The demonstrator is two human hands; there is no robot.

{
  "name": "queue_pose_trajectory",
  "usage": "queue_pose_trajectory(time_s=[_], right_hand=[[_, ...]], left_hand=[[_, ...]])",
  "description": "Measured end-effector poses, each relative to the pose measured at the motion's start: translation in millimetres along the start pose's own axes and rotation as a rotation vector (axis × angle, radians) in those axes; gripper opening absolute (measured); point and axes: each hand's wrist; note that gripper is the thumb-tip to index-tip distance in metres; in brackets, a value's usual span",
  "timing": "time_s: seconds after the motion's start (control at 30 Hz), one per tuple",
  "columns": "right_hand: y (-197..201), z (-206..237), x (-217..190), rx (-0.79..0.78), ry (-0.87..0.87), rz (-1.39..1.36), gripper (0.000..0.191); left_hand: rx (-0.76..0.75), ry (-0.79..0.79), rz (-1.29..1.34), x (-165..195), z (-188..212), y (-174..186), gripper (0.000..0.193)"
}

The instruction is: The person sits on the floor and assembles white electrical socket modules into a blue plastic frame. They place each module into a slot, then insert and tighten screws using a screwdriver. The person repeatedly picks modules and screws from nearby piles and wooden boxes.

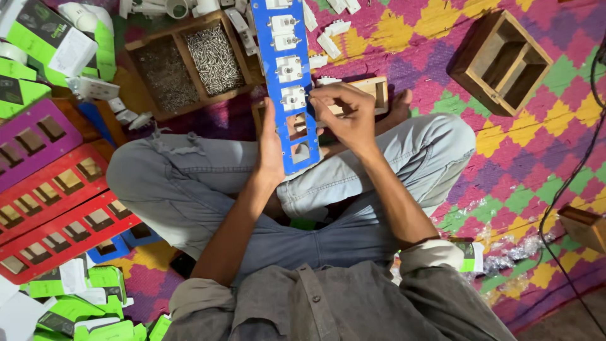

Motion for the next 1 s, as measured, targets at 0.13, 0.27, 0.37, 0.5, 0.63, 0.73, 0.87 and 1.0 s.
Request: queue_pose_trajectory(time_s=[0.13,0.27,0.37,0.5,0.63,0.73,0.87,1.0], right_hand=[[-2.4,-2.0,-3.2,-0.004,0.023,0.057,0.017],[-3.6,-3.5,-2.6,-0.019,0.077,0.08,0.018],[-3.6,-3.6,-2.3,-0.033,0.064,0.063,0.017],[-3.6,-3.8,-2.7,-0.024,0.057,0.105,0.016],[-3.7,-4.6,-2.0,0.006,0.101,0.155,0.014],[-3.2,-4.9,-0.8,0.036,0.127,0.177,0.012],[-3.6,-4.2,0.4,0.06,0.139,0.196,0.013],[-5.9,-2.8,-0.5,0.101,0.157,0.218,0.015]], left_hand=[[0.022,0.026,0.062,1.2,0.8,-3.8,0.085],[0.008,0.016,0.068,2.6,3.2,-5.4,0.084],[-0.011,0.001,0.076,3.9,5.1,-6.0,0.083],[-0.012,-0.013,0.057,5.5,5.9,-7.6,0.083],[0.016,0.005,0.013,5.4,6.5,-8.7,0.084],[0.031,0.024,0.01,3.8,7.2,-8.9,0.084],[0.009,0.017,0.035,2.9,7.6,-9.9,0.085],[-0.024,-0.029,0.032,5.7,8.5,-12.0,0.086]])
Point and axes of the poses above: each hand's wrist, its own z-axis away from the middle knuckle, its own y-axis out of the back of the hand, x = y × z, and after that the axes turned 2 degrees about -x, right-handed
